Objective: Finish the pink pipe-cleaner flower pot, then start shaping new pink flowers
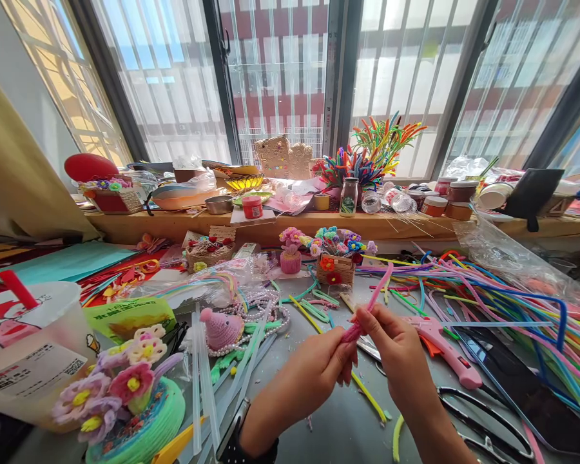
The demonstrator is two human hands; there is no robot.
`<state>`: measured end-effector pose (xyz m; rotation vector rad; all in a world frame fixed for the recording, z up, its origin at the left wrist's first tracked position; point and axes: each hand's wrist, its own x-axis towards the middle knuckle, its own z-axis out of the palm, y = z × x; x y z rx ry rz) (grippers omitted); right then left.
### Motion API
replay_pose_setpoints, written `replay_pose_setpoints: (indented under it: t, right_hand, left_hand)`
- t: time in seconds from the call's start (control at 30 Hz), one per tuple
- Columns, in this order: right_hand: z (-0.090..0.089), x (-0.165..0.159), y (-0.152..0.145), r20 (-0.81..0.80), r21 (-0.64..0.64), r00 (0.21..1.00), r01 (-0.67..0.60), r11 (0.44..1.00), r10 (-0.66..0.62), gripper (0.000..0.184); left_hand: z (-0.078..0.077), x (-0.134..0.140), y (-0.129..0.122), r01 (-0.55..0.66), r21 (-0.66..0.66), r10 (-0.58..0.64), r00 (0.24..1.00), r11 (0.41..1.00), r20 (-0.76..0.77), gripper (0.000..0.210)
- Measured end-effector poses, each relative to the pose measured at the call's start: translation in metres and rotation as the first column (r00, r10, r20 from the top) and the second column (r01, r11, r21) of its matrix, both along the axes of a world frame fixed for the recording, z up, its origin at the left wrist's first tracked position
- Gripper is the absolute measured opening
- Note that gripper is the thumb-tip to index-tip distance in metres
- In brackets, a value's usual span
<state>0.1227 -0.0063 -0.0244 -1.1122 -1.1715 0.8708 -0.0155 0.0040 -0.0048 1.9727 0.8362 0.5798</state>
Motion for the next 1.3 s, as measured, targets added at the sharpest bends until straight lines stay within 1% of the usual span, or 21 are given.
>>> replay_pose_setpoints:
  t: [0.03, 0.1, 0.23, 0.33, 0.47, 0.6, 0.73, 0.9, 0.97, 1.07, 1.17, 1.23, 1.3]
  right_hand:
    - [0.000, 0.000, 0.000, 0.005, 0.002, 1.000, 0.004, 1.000, -0.004, 0.032]
    - [0.000, 0.000, 0.001, 0.010, -0.001, 1.000, 0.000, 1.000, 0.000, 0.032]
    - [-0.001, 0.001, 0.001, 0.030, 0.006, 0.999, 0.022, 1.000, -0.022, 0.032]
    - [-0.001, 0.002, 0.000, 0.100, 0.015, 0.993, 0.059, 0.998, -0.060, 0.031]
    - [-0.002, 0.004, -0.001, 0.199, 0.026, 0.974, 0.100, 0.995, -0.103, 0.030]
    - [-0.001, 0.005, 0.000, 0.190, 0.015, 0.971, 0.148, 0.989, -0.148, 0.032]
    - [-0.001, 0.008, 0.001, 0.179, 0.012, 0.957, 0.232, 0.973, -0.230, 0.032]
    - [-0.001, 0.015, 0.000, 0.194, 0.000, 0.934, 0.306, 0.952, -0.300, 0.032]
    - [0.000, 0.016, -0.001, 0.194, 0.002, 0.932, 0.313, 0.950, -0.307, 0.032]
    - [0.003, 0.017, 0.000, 0.185, 0.013, 0.941, 0.287, 0.958, -0.284, 0.033]
    - [0.010, 0.021, 0.001, 0.229, 0.010, 0.939, 0.260, 0.966, -0.255, 0.037]
    - [0.016, 0.030, -0.002, 0.286, -0.019, 0.931, 0.240, 0.971, -0.224, 0.041]
    - [0.019, 0.044, -0.009, 0.371, -0.073, 0.911, 0.223, 0.972, -0.181, 0.045]
  left_hand:
    - [0.000, 0.000, 0.000, -0.022, 0.042, 0.024, 0.999, 0.999, -0.034, 0.030]
    - [-0.001, -0.001, 0.000, -0.050, 0.074, 0.055, 0.996, 0.996, -0.068, 0.028]
    - [-0.006, -0.001, 0.001, -0.067, 0.075, 0.068, 0.998, 0.995, -0.012, 0.030]
    - [-0.008, 0.000, 0.001, -0.082, 0.071, 0.081, 0.997, 0.994, 0.018, 0.033]
    - [-0.008, 0.000, 0.001, -0.116, 0.089, 0.118, 0.993, 0.989, -0.023, 0.037]
    - [-0.007, -0.001, 0.003, -0.104, 0.132, 0.112, 0.992, 0.986, -0.057, 0.036]
    - [-0.004, -0.003, 0.005, -0.093, 0.194, 0.116, 0.987, 0.977, -0.114, 0.028]
    - [-0.001, -0.005, 0.003, -0.099, 0.213, 0.123, 0.987, 0.972, -0.104, 0.021]
    - [-0.002, -0.005, 0.000, -0.088, 0.206, 0.117, 0.984, 0.975, -0.132, 0.022]
    - [-0.003, -0.006, -0.003, -0.050, 0.176, 0.081, 0.981, 0.983, -0.175, 0.030]
    - [-0.003, -0.006, -0.002, -0.073, 0.158, 0.091, 0.989, 0.985, -0.113, 0.030]
    - [-0.002, -0.005, 0.001, -0.132, 0.150, 0.137, 0.990, 0.980, -0.018, 0.029]
    - [-0.003, -0.005, 0.004, -0.192, 0.095, 0.184, 0.979, 0.977, 0.086, 0.029]
